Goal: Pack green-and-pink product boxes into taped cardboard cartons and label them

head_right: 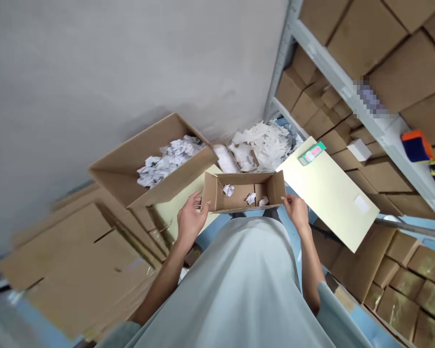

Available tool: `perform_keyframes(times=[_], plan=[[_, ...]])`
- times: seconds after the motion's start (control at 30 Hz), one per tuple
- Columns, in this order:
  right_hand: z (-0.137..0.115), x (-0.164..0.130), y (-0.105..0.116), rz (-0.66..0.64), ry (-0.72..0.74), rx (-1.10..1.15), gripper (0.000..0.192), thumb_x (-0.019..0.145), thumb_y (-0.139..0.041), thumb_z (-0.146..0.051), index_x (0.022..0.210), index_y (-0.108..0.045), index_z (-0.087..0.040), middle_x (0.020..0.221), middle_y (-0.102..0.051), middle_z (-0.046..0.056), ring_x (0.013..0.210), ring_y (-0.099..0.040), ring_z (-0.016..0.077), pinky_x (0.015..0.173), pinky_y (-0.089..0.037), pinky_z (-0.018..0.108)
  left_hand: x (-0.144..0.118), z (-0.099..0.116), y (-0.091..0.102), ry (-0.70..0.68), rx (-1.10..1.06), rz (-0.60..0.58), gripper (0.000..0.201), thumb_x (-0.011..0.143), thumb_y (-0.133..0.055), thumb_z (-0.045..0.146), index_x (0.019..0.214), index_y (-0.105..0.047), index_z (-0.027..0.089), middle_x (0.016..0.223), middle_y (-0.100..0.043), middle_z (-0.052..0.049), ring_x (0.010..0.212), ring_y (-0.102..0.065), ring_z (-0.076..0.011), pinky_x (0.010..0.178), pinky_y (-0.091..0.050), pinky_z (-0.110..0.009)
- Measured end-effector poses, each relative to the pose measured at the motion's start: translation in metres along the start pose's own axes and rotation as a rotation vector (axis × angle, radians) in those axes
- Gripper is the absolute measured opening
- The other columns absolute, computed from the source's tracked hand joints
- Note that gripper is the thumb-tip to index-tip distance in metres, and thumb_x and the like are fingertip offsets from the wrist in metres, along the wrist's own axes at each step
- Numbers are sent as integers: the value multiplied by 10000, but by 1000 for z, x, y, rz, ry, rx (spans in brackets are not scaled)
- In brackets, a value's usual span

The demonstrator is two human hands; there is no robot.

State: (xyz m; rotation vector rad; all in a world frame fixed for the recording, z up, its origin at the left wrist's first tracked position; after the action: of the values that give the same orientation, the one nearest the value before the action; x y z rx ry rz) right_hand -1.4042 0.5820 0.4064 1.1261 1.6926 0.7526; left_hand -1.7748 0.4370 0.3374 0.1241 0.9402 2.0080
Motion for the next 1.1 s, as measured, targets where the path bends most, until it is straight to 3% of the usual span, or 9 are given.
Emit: perform_keyframes(times=[0.17, 0.4, 0.53, 0.67, 0.87, 0.97, 1.03, 1.1], plan=[[106, -28, 48, 203, -173, 176, 653, 1030, -425, -862, 798, -605, -280, 776, -785, 90, 723, -700, 266, 729, -455, 343, 8, 112, -88, -241, 5, -145, 503, 964, -688, 398, 1427, -731, 207, 1143, -863, -97, 1005, -824, -293, 971, -664, -415], [258, -61, 104, 433, -484, 324, 643, 977, -460, -883, 807, -604, -280, 875, -827, 128, 849, -758, 301, 821, -519, 374, -1, 264, -262, -463, 44, -376, 479, 950, -708, 312, 1405, -765, 174, 1171, -862, -121, 1025, -820, -310, 1010, -652, -425], [322, -64, 120, 471, -601, 356, 638, 960, -464, -875, 836, -628, -271, 919, -837, 144, 868, -769, 310, 835, -538, 387, -11, 329, -346, -516, 88, -463, 464, 946, -725, 263, 1398, -776, 169, 1254, -851, -134, 1126, -814, -323, 1086, -626, -426], [357, -54, 124, 493, -632, 375, 665, 958, -442, -903, 831, -608, -271, 899, -820, 137, 877, -789, 314, 834, -544, 380, -14, 360, -394, -533, 126, -508, 453, 946, -729, 239, 1392, -782, 174, 1299, -842, -146, 1189, -801, -337, 1128, -603, -436], [374, -44, 123, 473, -715, 471, 744, 868, -481, -1001, 828, -623, -272, 951, -839, 140, 870, -820, 338, 815, -544, 389, 12, 365, -421, -421, 22, -641, 530, 1006, -710, 402, 1471, -722, 148, 1191, -849, -128, 1128, -810, -297, 1104, -611, -420], [372, -48, 130, 467, -738, 515, 766, 849, -535, -1001, 891, -713, -257, 978, -858, 137, 885, -827, 345, 816, -554, 393, 47, 369, -432, -363, 0, -529, 602, 1026, -689, 512, 1460, -687, 94, 1350, -788, -215, 1334, -736, -336, 1211, -546, -462], [369, -54, 137, 490, -756, 530, 761, 859, -553, -982, 935, -751, -251, 996, -865, 141, 892, -827, 345, 825, -557, 396, 72, 374, -445, -347, 86, -428, 689, 942, -797, 560, 1421, -666, 81, 1505, -681, -292, 1502, -612, -407, 1290, -464, -526], [365, -59, 145, 518, -784, 528, 749, 865, -556, -964, 947, -762, -249, 1025, -870, 147, 892, -824, 344, 830, -552, 398, 90, 376, -461, -302, 154, -404, 770, 868, -868, 602, 1393, -626, 93, 1560, -609, -322, 1552, -547, -447, 1299, -435, -570]])
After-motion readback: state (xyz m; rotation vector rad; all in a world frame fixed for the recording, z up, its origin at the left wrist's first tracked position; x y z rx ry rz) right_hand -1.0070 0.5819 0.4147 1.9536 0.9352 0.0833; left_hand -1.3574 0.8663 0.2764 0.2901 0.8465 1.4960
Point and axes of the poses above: each hand's wrist, its own x-axis towards the middle knuckle, its own y-axis out of the back of the hand, z = x × y, the point moved 3 cm from there along x, towards the middle knuckle
